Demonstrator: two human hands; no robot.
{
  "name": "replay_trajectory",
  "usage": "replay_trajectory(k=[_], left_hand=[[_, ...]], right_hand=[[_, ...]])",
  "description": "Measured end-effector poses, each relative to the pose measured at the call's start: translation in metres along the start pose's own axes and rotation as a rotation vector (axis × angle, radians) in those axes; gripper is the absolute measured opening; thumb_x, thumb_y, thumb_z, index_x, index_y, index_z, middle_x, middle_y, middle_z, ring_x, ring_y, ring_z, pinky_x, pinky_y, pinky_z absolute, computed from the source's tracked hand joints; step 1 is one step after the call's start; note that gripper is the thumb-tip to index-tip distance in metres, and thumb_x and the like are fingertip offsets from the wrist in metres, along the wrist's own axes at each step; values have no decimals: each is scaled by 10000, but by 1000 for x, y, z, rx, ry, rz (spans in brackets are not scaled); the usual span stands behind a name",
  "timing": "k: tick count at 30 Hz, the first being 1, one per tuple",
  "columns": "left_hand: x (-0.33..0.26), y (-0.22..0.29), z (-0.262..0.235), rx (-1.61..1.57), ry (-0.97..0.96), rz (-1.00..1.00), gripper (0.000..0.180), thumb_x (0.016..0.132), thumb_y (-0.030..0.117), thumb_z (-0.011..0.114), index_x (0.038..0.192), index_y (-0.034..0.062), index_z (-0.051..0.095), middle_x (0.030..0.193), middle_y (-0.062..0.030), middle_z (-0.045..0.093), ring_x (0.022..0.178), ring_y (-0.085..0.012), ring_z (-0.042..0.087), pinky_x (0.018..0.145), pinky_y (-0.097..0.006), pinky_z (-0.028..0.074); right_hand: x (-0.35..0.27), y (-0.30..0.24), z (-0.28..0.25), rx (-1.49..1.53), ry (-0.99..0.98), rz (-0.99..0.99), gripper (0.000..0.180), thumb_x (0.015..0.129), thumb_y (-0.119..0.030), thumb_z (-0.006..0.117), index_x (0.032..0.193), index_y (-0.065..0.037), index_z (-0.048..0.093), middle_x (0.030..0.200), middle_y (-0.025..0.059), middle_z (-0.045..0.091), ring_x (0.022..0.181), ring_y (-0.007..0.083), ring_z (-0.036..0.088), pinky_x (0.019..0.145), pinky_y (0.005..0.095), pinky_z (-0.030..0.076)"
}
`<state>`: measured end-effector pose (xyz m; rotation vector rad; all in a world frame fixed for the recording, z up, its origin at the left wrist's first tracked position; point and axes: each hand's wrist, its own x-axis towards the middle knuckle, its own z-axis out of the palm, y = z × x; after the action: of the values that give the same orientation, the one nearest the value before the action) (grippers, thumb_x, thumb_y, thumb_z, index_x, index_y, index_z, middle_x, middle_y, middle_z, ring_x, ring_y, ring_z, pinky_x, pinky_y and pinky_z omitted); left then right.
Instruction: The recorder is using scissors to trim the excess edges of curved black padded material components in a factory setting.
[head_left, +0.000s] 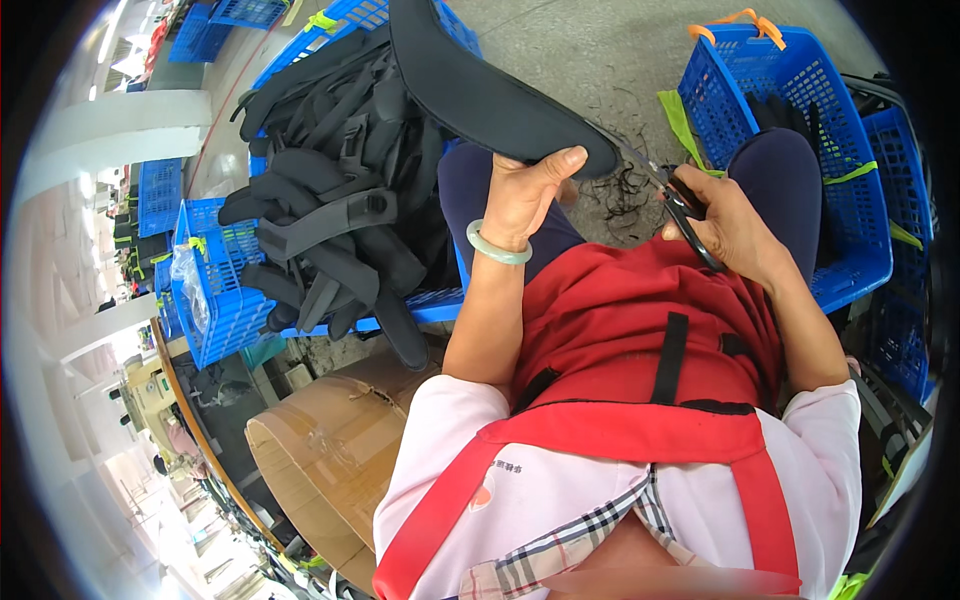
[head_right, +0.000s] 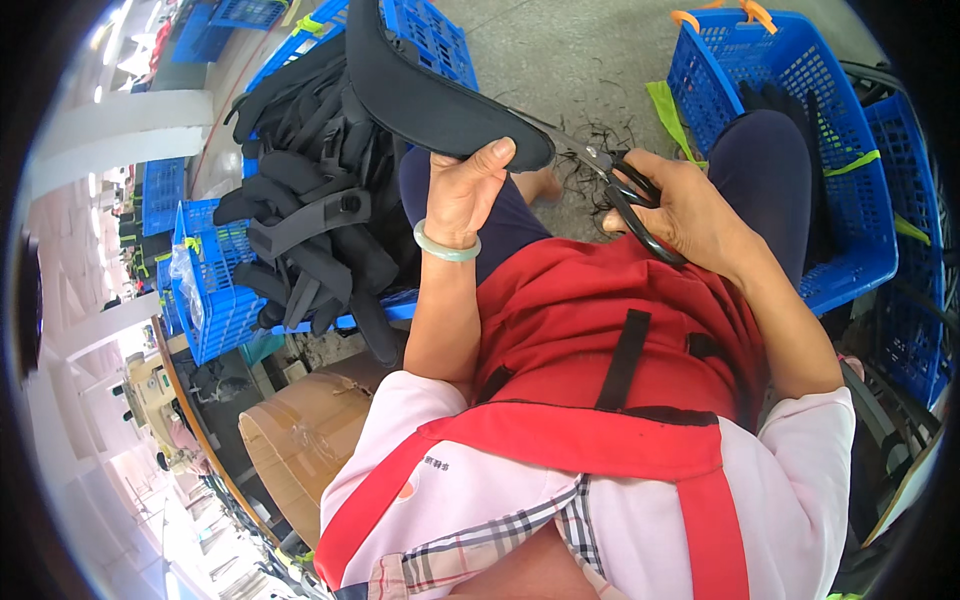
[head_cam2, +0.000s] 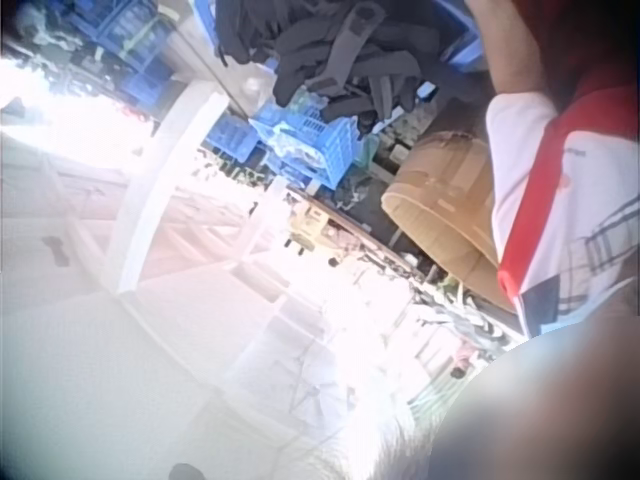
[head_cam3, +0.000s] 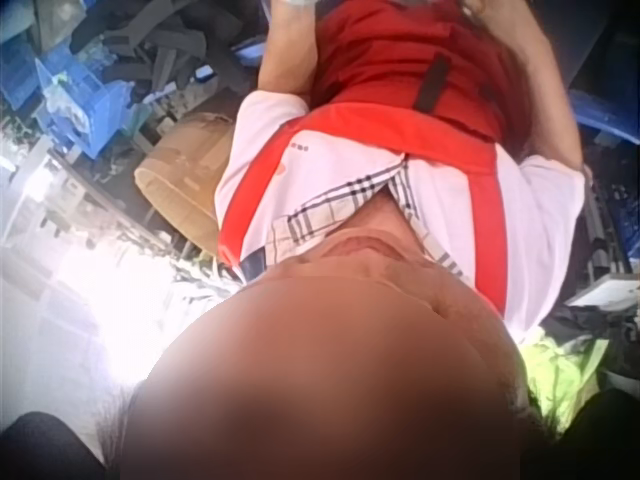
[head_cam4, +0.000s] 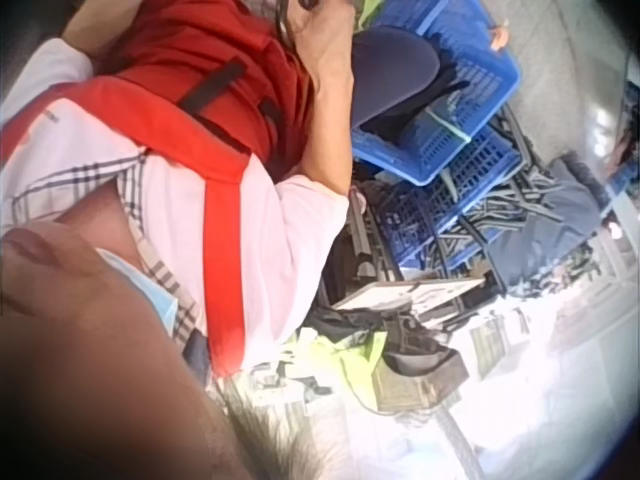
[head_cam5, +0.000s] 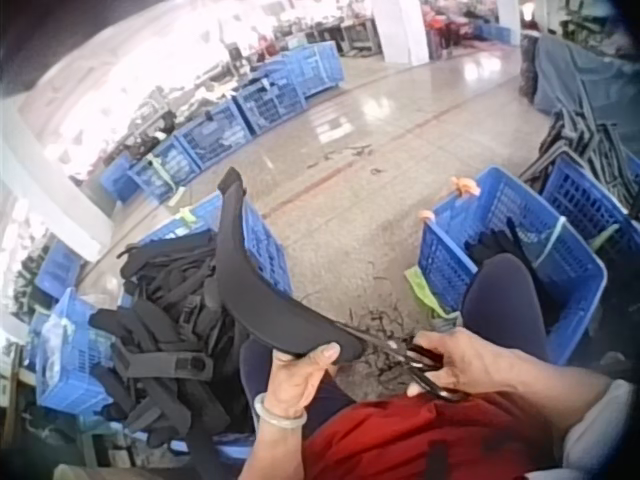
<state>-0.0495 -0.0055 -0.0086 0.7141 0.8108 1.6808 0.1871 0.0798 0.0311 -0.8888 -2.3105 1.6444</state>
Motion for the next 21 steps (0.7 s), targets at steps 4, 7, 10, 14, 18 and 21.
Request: replay_trajectory(k=[4, 7, 10, 14, 18, 21], left_hand=[[0, 1, 18, -163, 183, -49, 157, 812, -23, 707, 940, 59, 667, 870, -29, 661, 814, -126, 635, 727, -290, 519], [-1, 0, 7, -157, 151, -35, 164, 805, -32, 707, 941, 48, 661, 873, -31, 661, 810, -139, 641, 737, -295, 527], [0, -3, 2, -60, 106, -63, 184, 791, -52, 711, 936, 49, 661, 873, -30, 661, 815, -139, 642, 743, -287, 529], [-4, -11, -1, -42, 58, -76, 218, 765, -81, 724, 929, 48, 661, 860, -24, 658, 804, -126, 639, 731, -270, 529], [-1, -8, -1, -30, 47, -70, 207, 766, -78, 725, 917, 51, 665, 853, -27, 661, 798, -126, 641, 722, -265, 527], [-2, -9, -1, -68, 65, -57, 198, 769, -69, 728, 912, 54, 667, 853, -27, 663, 794, -127, 640, 704, -261, 515]], right_hand=[[-1, -1, 1, 16, -8, 96, 505, 738, -362, 795, 920, 13, 511, 709, 28, 384, 684, 115, 354, 590, 281, 343], [0, -5, 6, -11, -1, 62, 480, 752, -314, 798, 939, 16, 504, 689, 44, 422, 674, 118, 378, 594, 289, 375], [0, -6, 8, -50, 8, 37, 529, 732, -335, 809, 977, 14, 495, 695, 63, 454, 666, 127, 388, 594, 307, 384], [3, -19, 6, -146, -41, 96, 606, 711, -372, 818, 1028, 17, 479, 710, 93, 494, 636, 151, 397, 581, 331, 392], [2, -20, 8, -141, -21, 57, 574, 729, -372, 805, 1000, 27, 493, 683, 95, 476, 614, 163, 385, 563, 336, 383], [4, -6, 11, -103, -27, 55, 522, 748, -360, 794, 953, 28, 513, 655, 85, 442, 620, 149, 373, 550, 328, 369]])
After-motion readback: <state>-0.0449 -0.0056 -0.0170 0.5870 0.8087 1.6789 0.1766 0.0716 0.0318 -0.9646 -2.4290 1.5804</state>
